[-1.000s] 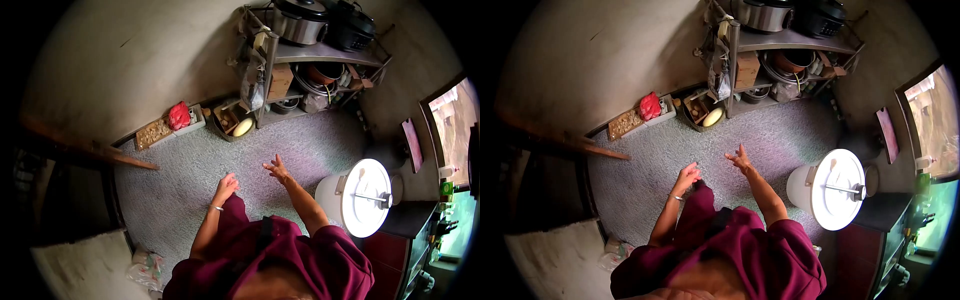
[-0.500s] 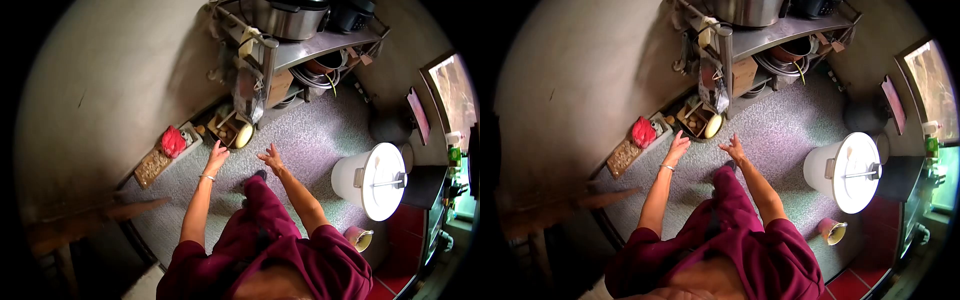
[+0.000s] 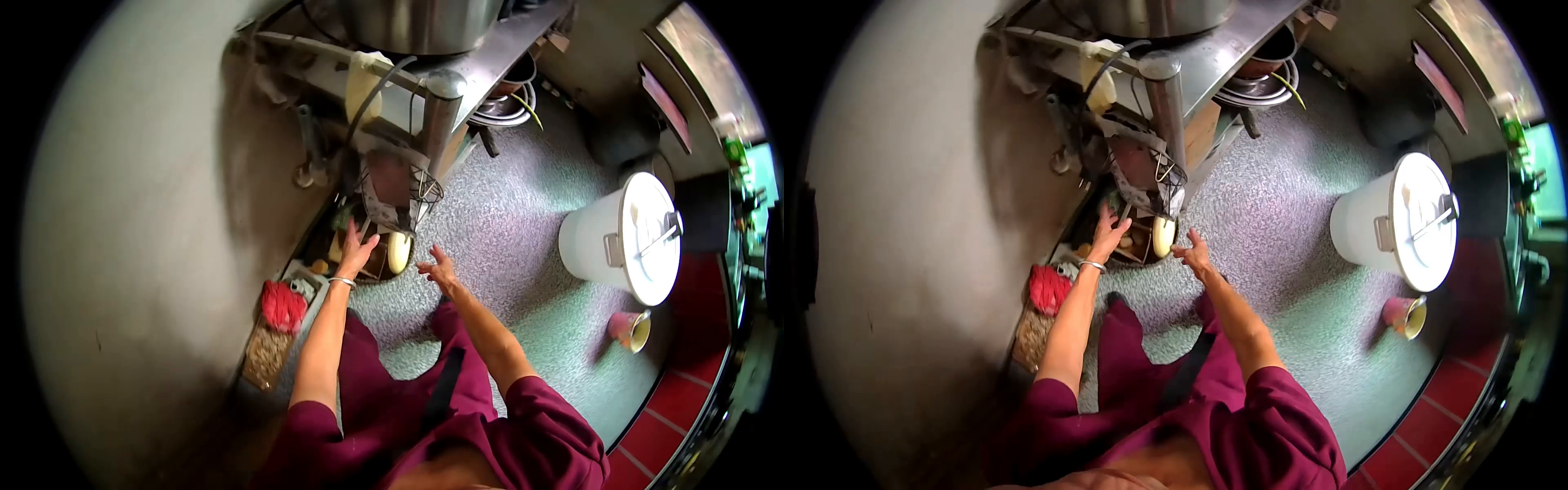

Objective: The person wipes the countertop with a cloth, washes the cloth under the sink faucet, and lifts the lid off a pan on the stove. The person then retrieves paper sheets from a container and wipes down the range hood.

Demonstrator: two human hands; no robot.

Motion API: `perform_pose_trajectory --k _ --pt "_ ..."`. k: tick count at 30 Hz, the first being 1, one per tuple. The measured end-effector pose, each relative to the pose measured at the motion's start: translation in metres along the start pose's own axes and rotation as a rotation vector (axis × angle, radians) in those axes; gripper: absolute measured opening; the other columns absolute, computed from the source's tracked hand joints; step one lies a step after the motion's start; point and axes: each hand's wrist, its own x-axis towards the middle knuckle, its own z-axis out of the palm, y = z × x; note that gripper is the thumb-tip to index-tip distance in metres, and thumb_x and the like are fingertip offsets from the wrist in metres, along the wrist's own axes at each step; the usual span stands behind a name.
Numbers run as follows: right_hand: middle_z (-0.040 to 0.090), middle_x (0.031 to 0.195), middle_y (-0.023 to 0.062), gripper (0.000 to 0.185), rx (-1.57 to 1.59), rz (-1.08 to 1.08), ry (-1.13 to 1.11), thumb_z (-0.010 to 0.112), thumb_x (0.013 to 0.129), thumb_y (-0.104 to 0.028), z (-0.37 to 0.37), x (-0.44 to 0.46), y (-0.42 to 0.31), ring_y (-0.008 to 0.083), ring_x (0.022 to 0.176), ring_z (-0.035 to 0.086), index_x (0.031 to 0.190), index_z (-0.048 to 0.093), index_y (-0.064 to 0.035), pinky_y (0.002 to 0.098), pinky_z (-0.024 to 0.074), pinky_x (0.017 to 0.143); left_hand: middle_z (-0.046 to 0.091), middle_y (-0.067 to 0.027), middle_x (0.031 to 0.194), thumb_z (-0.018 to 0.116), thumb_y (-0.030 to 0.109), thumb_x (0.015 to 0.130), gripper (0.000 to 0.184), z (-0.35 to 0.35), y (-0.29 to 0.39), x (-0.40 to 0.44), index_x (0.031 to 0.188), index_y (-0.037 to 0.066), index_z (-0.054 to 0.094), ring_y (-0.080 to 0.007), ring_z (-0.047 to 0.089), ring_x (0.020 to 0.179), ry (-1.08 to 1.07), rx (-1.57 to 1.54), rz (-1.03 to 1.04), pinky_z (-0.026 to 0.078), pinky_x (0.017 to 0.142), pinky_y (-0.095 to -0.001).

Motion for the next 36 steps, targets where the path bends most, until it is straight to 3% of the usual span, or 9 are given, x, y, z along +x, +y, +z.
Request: perform_pose_trajectory --k 4,9,16,22,26,28,30,34,36 --pt "0.025 0.142 0.0157 0.094 0.144 -0.113 0.132 0.070 0.070 -0.009 0.036 0.057 0.030 0.0201 0.078 0.061 0.141 0.008 -0.0064 0.0290 0.0431 0.053 0.033 -0.0171 0.135 0.065 0.023 0.079 0.081 -0.003 -0.038 0.060 0.138 0.003 0.014 -0.0272 0.038 0.121 -0.112 -0.023 0.265 0.034 0.096 -0.0349" --pt "0.058 0.100 0.0074 0.045 0.298 -0.249 0.213 0.064 0.069 -0.002 0.065 0.104 0.050 0.0179 0.079 0.060 0.109 0.044 -0.0024 0.0295 0.0435 0.055 0.031 -0.0178 0.137 0.063 0.022 0.081 0.073 -0.003 -0.032 0.082 0.137 0.003 0.019 -0.0265 0.031 0.126 -0.274 -0.058 0.501 0.030 0.099 -0.0351" --pt "0.062 0.075 0.0065 0.008 0.541 -0.256 0.215 0.056 0.078 -0.005 0.080 0.139 0.101 0.0131 0.062 0.057 0.080 0.062 0.0000 0.0247 0.0453 0.054 0.058 -0.0244 0.084 0.051 0.019 0.087 0.028 0.008 -0.045 0.091 0.105 -0.002 0.052 -0.0410 0.055 0.074 -0.081 0.127 0.551 0.042 0.062 -0.0418" --pt "0.064 0.079 0.0154 0.018 -0.848 -0.102 0.377 0.062 0.072 -0.022 0.048 0.147 0.252 0.0281 0.074 0.063 0.079 0.065 -0.0053 0.0367 0.0491 0.062 0.056 -0.0249 0.074 0.047 0.022 0.088 0.026 0.004 -0.028 0.083 0.077 -0.002 0.055 -0.0442 0.052 0.073 -0.043 0.366 0.496 0.039 0.058 -0.0450" --pt "0.056 0.110 0.0178 0.016 -1.203 -0.129 0.055 0.058 0.071 -0.017 0.048 0.059 0.165 0.0363 0.100 0.053 0.083 0.068 -0.0118 0.0482 0.0389 0.088 0.055 -0.0212 0.067 0.049 0.026 0.089 0.031 0.005 -0.042 0.095 0.079 -0.003 0.054 -0.0354 0.051 0.061 -0.033 0.273 0.478 0.040 0.058 -0.0378" --pt "0.045 0.120 0.0198 0.023 -1.029 -0.688 0.181 0.056 0.067 -0.007 0.053 0.032 0.109 0.0371 0.118 0.035 0.084 0.070 -0.0127 0.0493 0.0282 0.097 0.055 -0.0203 0.066 0.050 0.026 0.089 0.031 0.003 -0.047 0.099 0.080 -0.003 0.054 -0.0306 0.050 0.058 -0.047 0.253 0.485 0.040 0.059 -0.0366" --pt "0.039 0.126 0.0184 0.032 -0.625 -0.787 0.307 0.057 0.061 0.002 0.057 0.062 0.111 0.0372 0.121 0.028 0.087 0.071 -0.0120 0.0475 0.0250 0.101 0.055 -0.0186 0.065 0.049 0.024 0.089 0.030 0.003 -0.050 0.102 0.082 -0.004 0.054 -0.0205 0.046 0.057 -0.055 0.137 0.487 0.040 0.059 -0.0341" --pt "0.035 0.129 0.0136 0.024 0.034 -0.711 0.214 0.065 0.068 -0.002 0.083 0.105 0.090 0.0303 0.119 0.037 0.091 0.069 -0.0065 0.0359 0.0319 0.098 0.054 -0.0179 0.063 0.050 0.025 0.089 0.031 -0.001 -0.037 0.097 0.081 -0.005 0.053 -0.0178 0.042 0.056 -0.066 0.274 0.484 0.038 0.056 -0.0335" --pt "0.057 0.109 0.0086 0.020 0.299 -0.638 0.291 0.065 0.077 -0.011 0.101 0.100 0.073 0.0173 0.095 0.055 0.092 0.066 0.0012 0.0292 0.0449 0.080 0.052 -0.0173 0.061 0.049 0.024 0.089 0.031 -0.002 -0.038 0.095 0.078 -0.005 0.052 -0.0196 0.040 0.054 -0.082 0.278 0.450 0.036 0.054 -0.0339"
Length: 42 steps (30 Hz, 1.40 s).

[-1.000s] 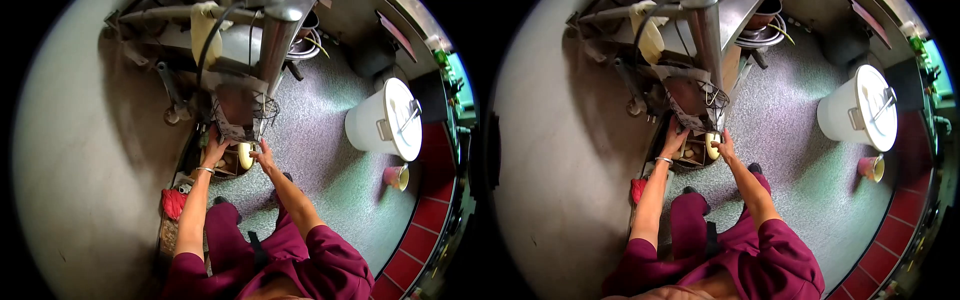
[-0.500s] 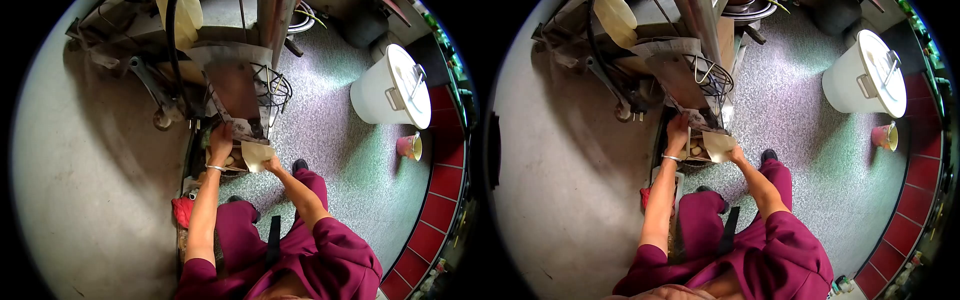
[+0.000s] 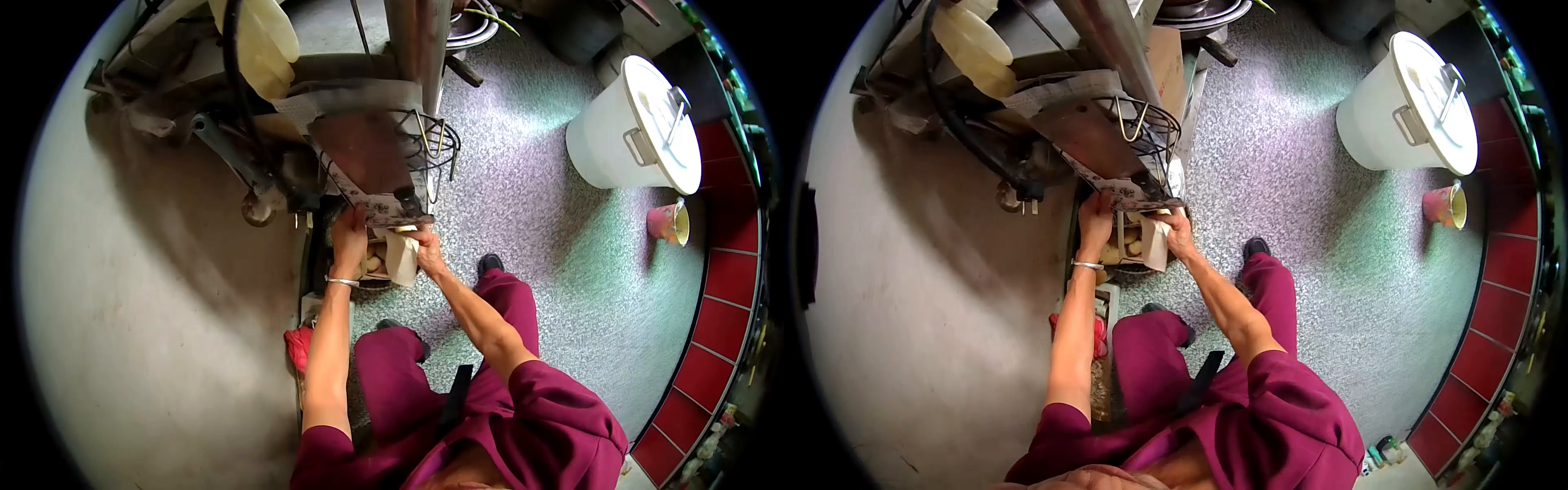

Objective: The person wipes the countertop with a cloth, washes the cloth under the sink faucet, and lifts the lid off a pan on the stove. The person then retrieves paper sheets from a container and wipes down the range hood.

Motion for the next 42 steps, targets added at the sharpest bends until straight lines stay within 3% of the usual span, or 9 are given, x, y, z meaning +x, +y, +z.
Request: perform_pose_trajectory --k 3,12,15,22,24,28,35,37,42 --pt "0.065 0.086 0.0034 0.019 0.186 0.048 0.136 0.065 0.078 -0.013 0.012 0.000 0.012 0.0119 0.076 0.058 0.091 0.066 0.0016 0.0258 0.0474 0.069 0.055 -0.0263 0.072 0.047 0.022 0.089 0.029 0.000 0.008 -0.001 0.078 -0.003 0.053 -0.0453 0.051 0.071 -0.026 0.056 -0.054 0.038 0.056 -0.0443" --pt "0.064 0.076 0.0031 0.012 0.211 0.254 0.349 0.064 0.076 -0.008 -0.009 -0.004 0.047 0.0091 0.065 0.056 0.083 0.067 0.0014 0.0243 0.0460 0.057 0.047 -0.0177 0.056 0.050 0.024 0.089 0.033 0.005 -0.001 0.003 0.070 -0.004 0.049 -0.0222 0.036 0.049 0.022 0.073 0.049 0.033 0.049 -0.0353" --pt "0.062 0.071 0.0019 0.011 0.135 0.309 0.332 0.063 0.076 -0.010 -0.023 -0.024 0.054 0.0083 0.063 0.055 0.078 0.067 0.0003 0.0235 0.0436 0.053 0.051 -0.0233 0.061 0.049 0.024 0.088 0.029 0.003 0.009 0.004 0.073 -0.001 0.052 -0.0438 0.050 0.062 -0.033 0.010 -0.031 0.034 0.049 -0.0443" --pt "0.062 0.077 0.0021 0.010 -0.005 0.069 0.302 0.058 0.080 -0.009 -0.030 -0.015 0.063 0.0090 0.067 0.057 0.082 0.063 -0.0003 0.0230 0.0468 0.059 0.052 -0.0237 0.063 0.048 0.025 0.089 0.030 0.006 0.008 0.005 0.073 -0.001 0.053 -0.0440 0.050 0.064 0.019 0.032 0.021 0.035 0.050 -0.0440" --pt "0.061 0.080 0.0024 0.010 0.197 0.141 0.331 0.059 0.081 -0.008 -0.022 0.006 0.044 0.0103 0.067 0.057 0.089 0.058 -0.0014 0.0243 0.0483 0.060 0.049 -0.0169 0.057 0.049 0.025 0.089 0.034 0.005 0.006 0.006 0.072 -0.004 0.051 -0.0201 0.040 0.051 0.005 0.059 -0.029 0.034 0.051 -0.0352" --pt "0.058 0.086 0.0058 0.024 0.466 0.260 0.321 0.060 0.079 -0.004 -0.010 0.015 0.022 0.0122 0.074 0.054 0.099 0.046 -0.0019 0.0255 0.0463 0.066 0.051 -0.0186 0.060 0.049 0.024 0.089 0.031 0.006 0.005 0.008 0.074 -0.004 0.052 -0.0266 0.043 0.051 0.075 -0.020 0.080 0.036 0.051 -0.0363" --pt "0.062 0.070 0.0060 0.020 -0.090 0.605 0.399 0.059 0.079 -0.020 -0.045 -0.035 0.100 0.0132 0.064 0.055 0.081 0.066 -0.0022 0.0296 0.0449 0.058 0.053 -0.0241 0.064 0.048 0.025 0.088 0.030 0.005 0.001 0.012 0.075 -0.001 0.054 -0.0441 0.051 0.064 0.058 0.057 0.040 0.035 0.050 -0.0440" --pt "0.062 0.064 0.0110 0.017 -0.795 0.511 -0.009 0.057 0.078 -0.017 -0.063 -0.061 0.093 0.0217 0.057 0.058 0.079 0.067 -0.0029 0.0348 0.0457 0.056 0.053 -0.0238 0.064 0.049 0.025 0.088 0.029 0.006 0.001 0.012 0.075 -0.001 0.054 -0.0440 0.051 0.063 0.069 0.050 0.050 0.035 0.050 -0.0436" --pt "0.054 0.100 0.0178 0.012 -0.786 -0.071 -0.087 0.062 0.071 -0.011 -0.041 -0.049 0.013 0.0327 0.090 0.052 0.082 0.066 -0.0071 0.0363 0.0421 0.080 0.053 -0.0237 0.064 0.049 0.024 0.087 0.028 0.007 0.000 0.014 0.073 0.000 0.054 -0.0434 0.051 0.064 0.064 0.076 0.083 0.036 0.051 -0.0449"
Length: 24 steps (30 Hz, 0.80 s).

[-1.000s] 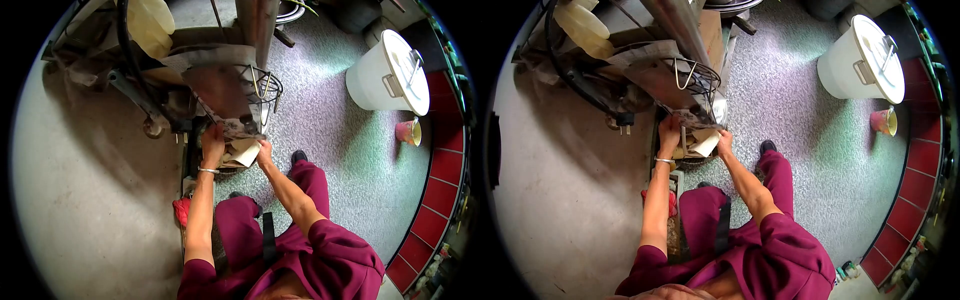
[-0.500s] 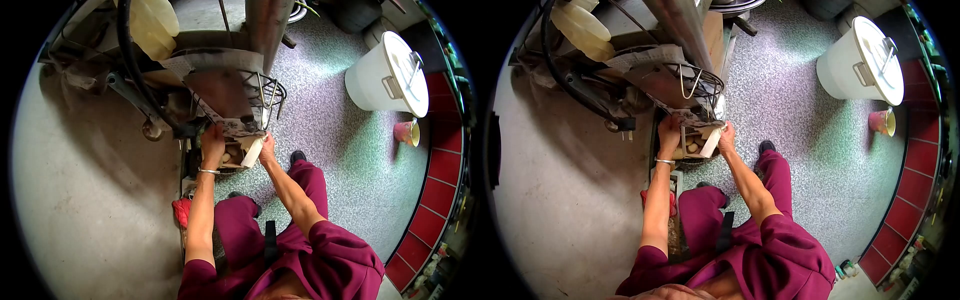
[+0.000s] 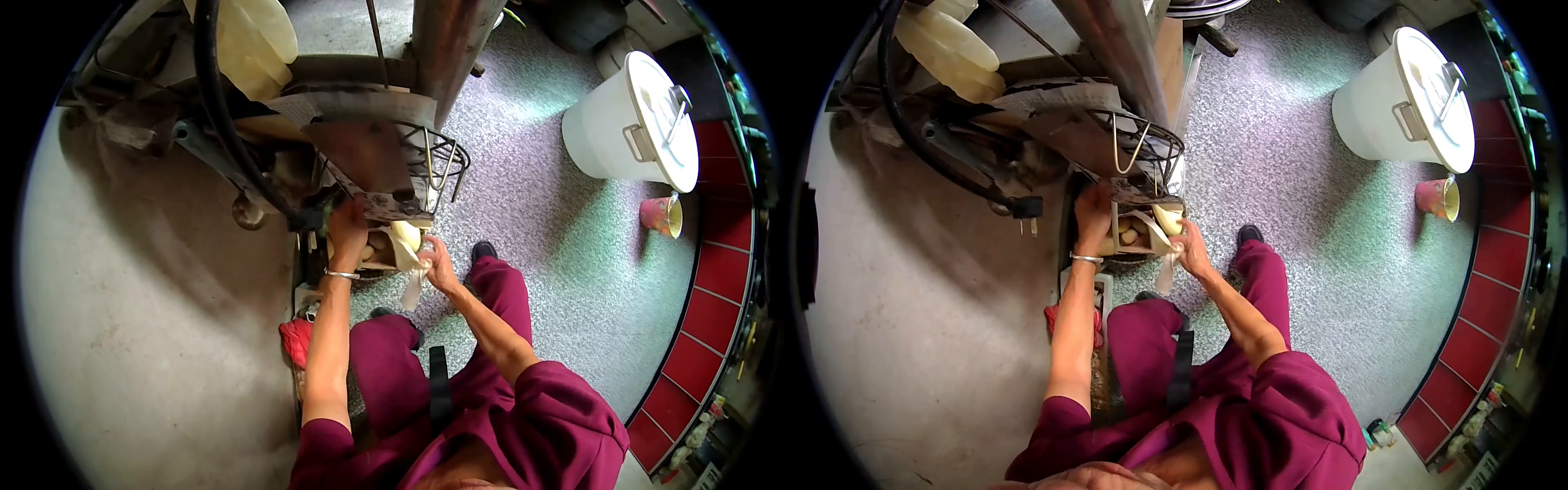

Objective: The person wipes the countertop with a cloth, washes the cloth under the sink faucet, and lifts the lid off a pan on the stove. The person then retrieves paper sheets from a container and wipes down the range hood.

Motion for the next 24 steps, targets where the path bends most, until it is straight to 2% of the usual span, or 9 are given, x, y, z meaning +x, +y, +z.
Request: perform_pose_trajectory --k 2,5,8,12,14,16,18,21,24 --pt "0.044 0.115 0.0156 0.014 0.172 -0.219 0.096 0.062 0.072 -0.008 0.001 0.026 0.000 0.0298 0.101 0.045 0.086 0.065 -0.0055 0.0336 0.0351 0.089 0.053 -0.0235 0.064 0.049 0.023 0.087 0.028 0.000 0.000 -0.001 0.073 0.000 0.054 -0.0432 0.051 0.065 -0.001 -0.006 -0.006 0.036 0.051 -0.0452" --pt "0.043 0.124 0.0220 0.019 0.433 0.075 0.029 0.062 0.070 -0.002 0.016 0.039 0.003 0.0331 0.121 0.032 0.087 0.066 -0.0084 0.0400 0.0256 0.099 0.053 -0.0235 0.066 0.048 0.024 0.088 0.029 -0.003 0.002 0.000 0.074 -0.001 0.054 -0.0429 0.051 0.065 -0.012 -0.004 -0.039 0.038 0.053 -0.0430" --pt "0.056 0.107 0.0170 0.022 0.767 0.219 0.166 0.059 0.071 0.002 0.022 0.046 -0.014 0.0251 0.112 0.044 0.092 0.064 -0.0037 0.0370 0.0354 0.093 0.052 -0.0240 0.067 0.048 0.024 0.088 0.031 -0.007 0.009 -0.002 0.075 -0.003 0.052 -0.0426 0.050 0.065 -0.005 -0.010 -0.062 0.038 0.055 -0.0403" --pt "0.063 0.083 0.0061 0.024 1.294 0.441 0.387 0.049 0.071 0.008 0.030 0.044 -0.017 0.0146 0.068 0.060 0.089 0.063 0.0011 0.0258 0.0482 0.064 0.052 -0.0242 0.065 0.048 0.023 0.088 0.028 -0.005 0.007 -0.002 0.073 0.000 0.052 -0.0448 0.049 0.066 0.037 0.024 0.032 0.036 0.053 -0.0461" --pt "0.061 0.077 0.0069 0.017 1.114 0.695 0.239 0.059 0.069 0.001 0.049 0.015 0.038 0.0164 0.066 0.058 0.086 0.060 0.0035 0.0275 0.0459 0.060 0.052 -0.0243 0.066 0.048 0.024 0.088 0.028 -0.004 0.007 -0.002 0.073 0.000 0.052 -0.0451 0.049 0.067 0.012 0.002 -0.007 0.036 0.054 -0.0468" --pt "0.062 0.075 0.0082 0.019 0.473 1.028 0.218 0.064 0.067 -0.005 0.072 -0.019 0.105 0.0176 0.066 0.059 0.084 0.061 0.0038 0.0306 0.0458 0.056 0.052 -0.0243 0.066 0.048 0.024 0.088 0.028 -0.003 0.010 -0.001 0.073 0.000 0.052 -0.0454 0.049 0.069 -0.012 -0.019 -0.049 0.035 0.055 -0.0474" --pt "0.063 0.074 0.0095 0.022 0.408 1.071 0.265 0.066 0.066 -0.008 0.025 -0.041 0.051 0.0184 0.066 0.060 0.084 0.063 0.0034 0.0314 0.0466 0.056 0.055 -0.0249 0.071 0.049 0.023 0.087 0.026 -0.004 0.013 -0.001 0.077 0.000 0.054 -0.0455 0.050 0.074 -0.057 0.005 -0.147 0.037 0.057 -0.0470" --pt "0.065 0.083 0.0199 0.030 0.061 0.941 0.213 0.066 0.066 -0.018 0.000 -0.072 0.082 0.0313 0.081 0.064 0.095 0.067 -0.0063 0.0375 0.0483 0.074 0.059 -0.0240 0.078 0.049 0.019 0.086 0.022 -0.004 0.004 -0.002 0.086 -0.001 0.058 -0.0443 0.053 0.079 -0.059 -0.085 -0.134 0.041 0.063 -0.0442" --pt "0.063 0.078 0.0220 0.032 -0.009 0.634 0.121 0.064 0.065 -0.022 -0.072 -0.066 0.061 0.0323 0.077 0.063 0.092 0.066 -0.0033 0.0388 0.0476 0.070 0.061 -0.0226 0.089 0.050 0.017 0.084 0.022 -0.010 0.014 -0.008 0.097 0.000 0.059 -0.0416 0.055 0.087 0.060 -0.102 -0.063 0.044 0.071 -0.0407"
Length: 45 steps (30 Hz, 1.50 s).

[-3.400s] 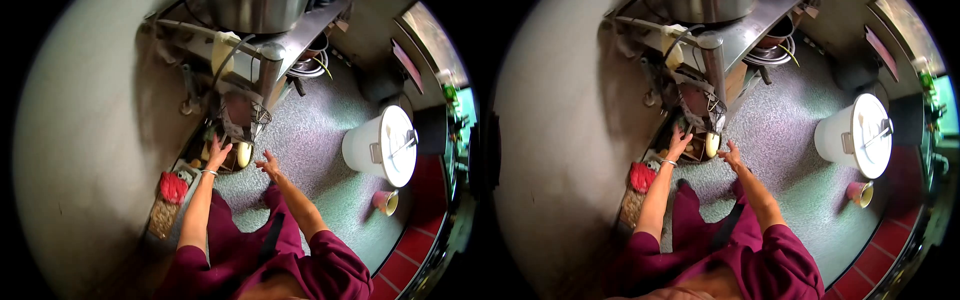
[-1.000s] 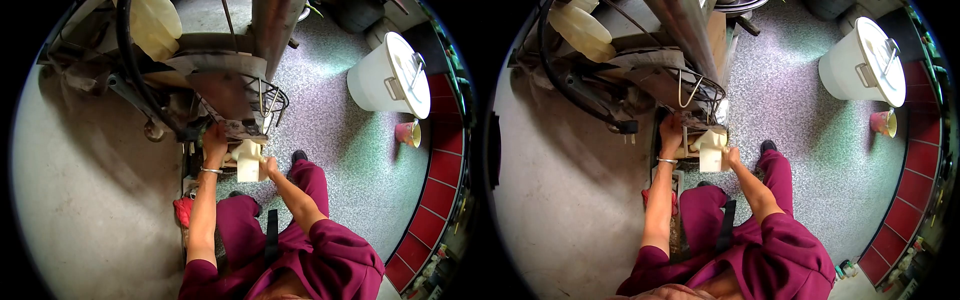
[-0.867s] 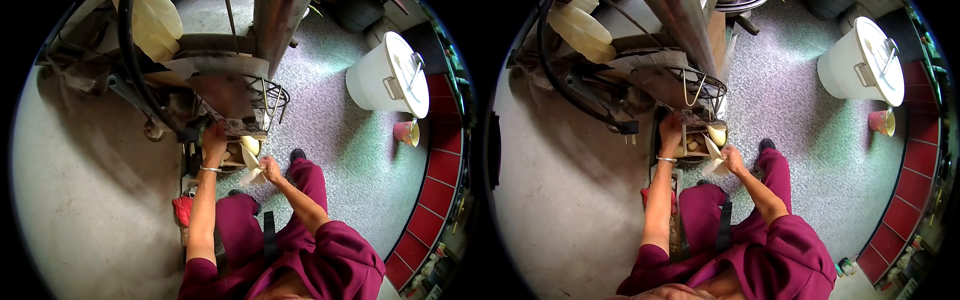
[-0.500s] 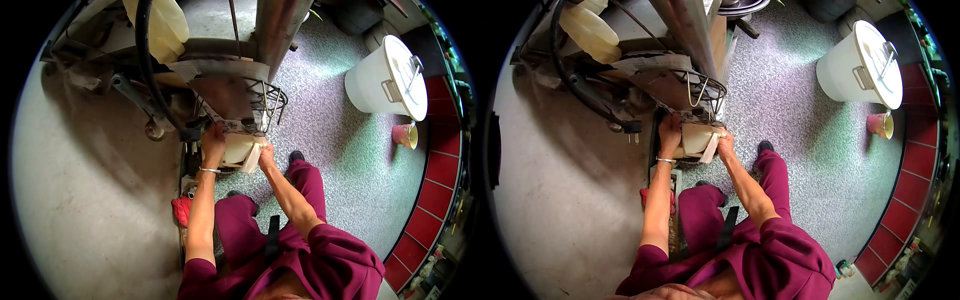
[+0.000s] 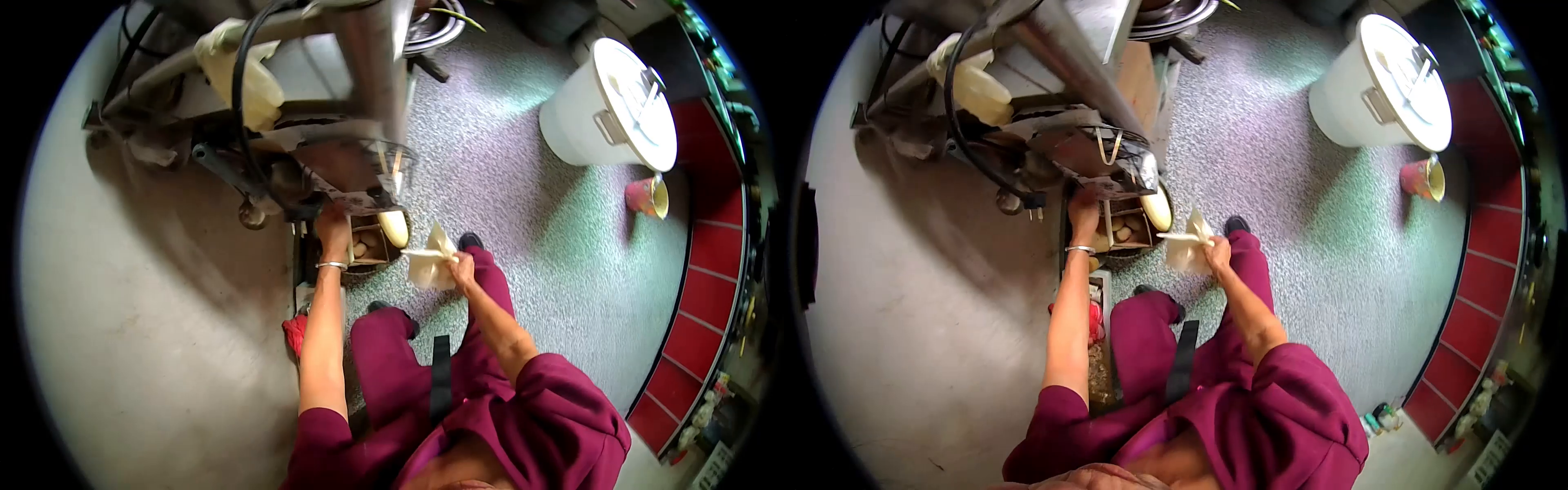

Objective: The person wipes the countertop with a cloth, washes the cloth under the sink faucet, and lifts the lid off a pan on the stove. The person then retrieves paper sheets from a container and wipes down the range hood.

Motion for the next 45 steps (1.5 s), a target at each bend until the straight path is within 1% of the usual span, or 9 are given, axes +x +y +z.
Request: perform_pose_trajectory --k 1,4,8,11,14,26,33,40,45 --pt "0.062 0.076 0.0219 0.032 0.065 -0.037 -0.002 0.063 0.063 -0.019 -0.012 -0.004 -0.015 0.0325 0.074 0.063 0.090 0.065 -0.0026 0.0384 0.0477 0.068 0.054 -0.0214 0.113 0.049 0.025 0.088 0.037 -0.009 0.004 0.000 0.115 0.000 0.049 -0.0364 0.050 0.103 -0.196 0.119 -0.158 0.039 0.085 -0.0350" --pt "0.063 0.080 0.0223 0.033 0.128 -0.009 0.001 0.064 0.065 -0.020 -0.071 -0.008 -0.056 0.0321 0.078 0.063 0.094 0.065 -0.0038 0.0363 0.0477 0.069 0.058 -0.0205 0.108 0.054 0.016 0.083 0.042 -0.007 -0.002 -0.024 0.121 0.001 0.044 -0.0320 0.056 0.099 0.029 0.037 -0.142 0.043 0.080 -0.0345" --pt "0.060 0.080 0.0203 0.023 0.024 -0.257 0.116 0.059 0.065 -0.010 -0.158 -0.023 -0.101 0.0361 0.078 0.059 0.086 0.062 -0.0033 0.0401 0.0468 0.068 0.061 -0.0101 0.094 0.057 0.014 0.082 0.035 -0.008 0.065 -0.076 0.113 0.000 0.048 -0.0188 0.057 0.084 -0.336 0.356 -0.428 0.045 0.073 -0.0312" --pt "0.055 0.078 0.0170 0.021 -0.108 -0.494 0.211 0.055 0.064 -0.004 -0.229 -0.034 -0.134 0.0375 0.075 0.055 0.085 0.059 -0.0049 0.0426 0.0452 0.064 0.063 -0.0049 0.090 0.057 0.014 0.081 0.026 0.048 0.103 -0.143 0.105 0.002 0.056 -0.0110 0.060 0.077 -0.560 -0.367 -0.588 0.046 0.064 -0.0226" --pt "0.051 0.077 0.0144 0.028 -0.102 -0.545 0.271 0.053 0.064 0.000 -0.305 -0.040 -0.151 0.0353 0.073 0.054 0.091 0.055 -0.0067 0.0420 0.0440 0.060 0.061 -0.0100 0.103 0.055 0.018 0.086 0.035 0.112 0.239 -0.172 0.116 0.000 0.050 -0.0169 0.060 0.092 -0.982 -0.501 -0.588 0.047 0.077 -0.0266" --pt "0.051 0.086 0.0096 0.027 -0.399 -0.753 0.620 0.059 0.069 -0.009 -0.583 -0.042 -0.107 0.0254 0.075 0.054 0.094 0.054 -0.0036 0.0344 0.0434 0.065 0.048 -0.0092 0.124 0.043 0.044 0.090 0.055 0.356 0.508 -0.133 0.128 0.005 0.037 -0.0220 0.044 0.115 -1.309 -1.126 -0.747 0.038 0.095 -0.0404" --pt "0.053 0.098 0.0125 0.042 -0.386 -0.664 0.594 0.066 0.069 -0.018 -0.676 -0.031 -0.082 0.0280 0.087 0.054 0.107 0.053 -0.0061 0.0384 0.0428 0.074 0.057 -0.0121 0.107 0.051 0.006 0.085 0.032 0.457 0.567 -0.135 0.114 -0.004 0.046 -0.0210 0.058 0.095 -1.303 -0.774 -0.527 0.048 0.083 -0.0334" --pt "0.058 0.090 0.0122 0.038 0.094 -0.629 0.616 0.065 0.077 -0.031 -0.785 0.010 -0.034 0.0270 0.087 0.057 0.107 0.060 -0.0086 0.0376 0.0459 0.078 0.058 -0.0101 0.105 0.047 -0.003 0.080 0.035 0.561 0.655 -0.125 0.115 -0.002 0.046 -0.0196 0.059 0.093 -1.577 -0.742 -0.512 0.048 0.081 -0.0324" --pt "0.058 0.090 0.0065 0.064 1.031 -0.442 0.548 0.060 0.081 -0.041 -0.871 0.017 0.001 0.0121 0.081 0.057 0.130 0.040 -0.0041 0.0275 0.0474 0.075 0.057 -0.0111 0.108 0.044 -0.010 0.073 0.046 0.651 0.722 -0.143 0.118 -0.003 0.044 -0.0196 0.059 0.095 -1.800 -0.663 -0.412 0.049 0.081 -0.0316"
